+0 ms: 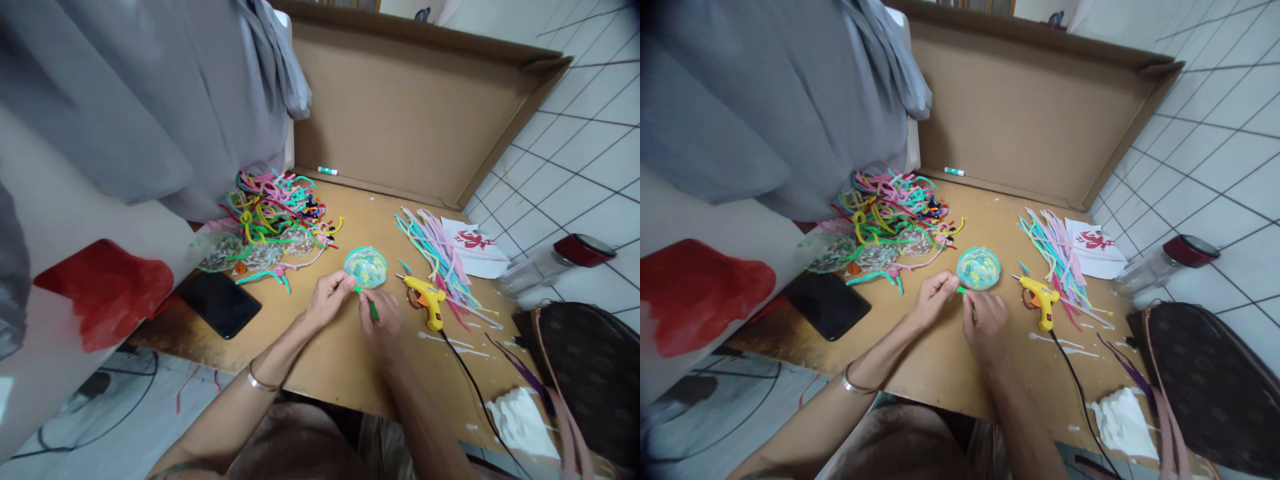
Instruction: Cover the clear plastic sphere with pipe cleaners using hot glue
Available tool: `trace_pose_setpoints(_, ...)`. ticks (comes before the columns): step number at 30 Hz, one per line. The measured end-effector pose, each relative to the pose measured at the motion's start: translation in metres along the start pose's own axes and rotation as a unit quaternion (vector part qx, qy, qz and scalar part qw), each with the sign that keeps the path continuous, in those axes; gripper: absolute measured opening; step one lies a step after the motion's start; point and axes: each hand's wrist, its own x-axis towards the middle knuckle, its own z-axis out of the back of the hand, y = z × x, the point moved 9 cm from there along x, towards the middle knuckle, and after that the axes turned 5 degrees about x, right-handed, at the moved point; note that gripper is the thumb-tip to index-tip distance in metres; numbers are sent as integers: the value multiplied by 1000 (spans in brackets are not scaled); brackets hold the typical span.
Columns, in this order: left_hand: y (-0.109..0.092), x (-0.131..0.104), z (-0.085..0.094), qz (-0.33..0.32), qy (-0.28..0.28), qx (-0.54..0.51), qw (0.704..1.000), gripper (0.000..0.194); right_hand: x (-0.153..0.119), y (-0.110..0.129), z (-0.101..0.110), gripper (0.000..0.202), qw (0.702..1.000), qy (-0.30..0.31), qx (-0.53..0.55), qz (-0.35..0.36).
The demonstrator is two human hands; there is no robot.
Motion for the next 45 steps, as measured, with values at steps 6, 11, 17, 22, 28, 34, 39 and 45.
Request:
trace_pose_setpoints(6,0,3,6,24,-14,-88,996,50,1,-10,9,20,997,-51,22,-53)
trace_pose_setpoints(11,6,1,-10,64,35,-108,991,47,0,-22,8,20,989,-53,59,-122)
trace_pose_setpoints(17,9,5,-9,59,11,-121,991,40,4,-24,7,19,978,-39,132,-157)
trace_pose_setpoints(22,3,3,-9,37,29,-109,993,40,2,-33,-4,23,935,25,249,-249)
trace_pose_setpoints(28,-9,3,-10,-11,57,-93,994,40,-5,-41,-17,27,878,63,346,-324)
trace_pose_setpoints(34,5,2,-18,94,87,-217,968,47,-2,-34,-17,22,875,68,369,-305)
trace_pose_setpoints(39,11,-1,-27,147,110,-287,940,47,-5,-36,-21,22,859,76,384,-331)
trace_pose_setpoints(45,3,0,-21,98,113,-218,965,47,-11,-47,-20,21,855,33,374,-359)
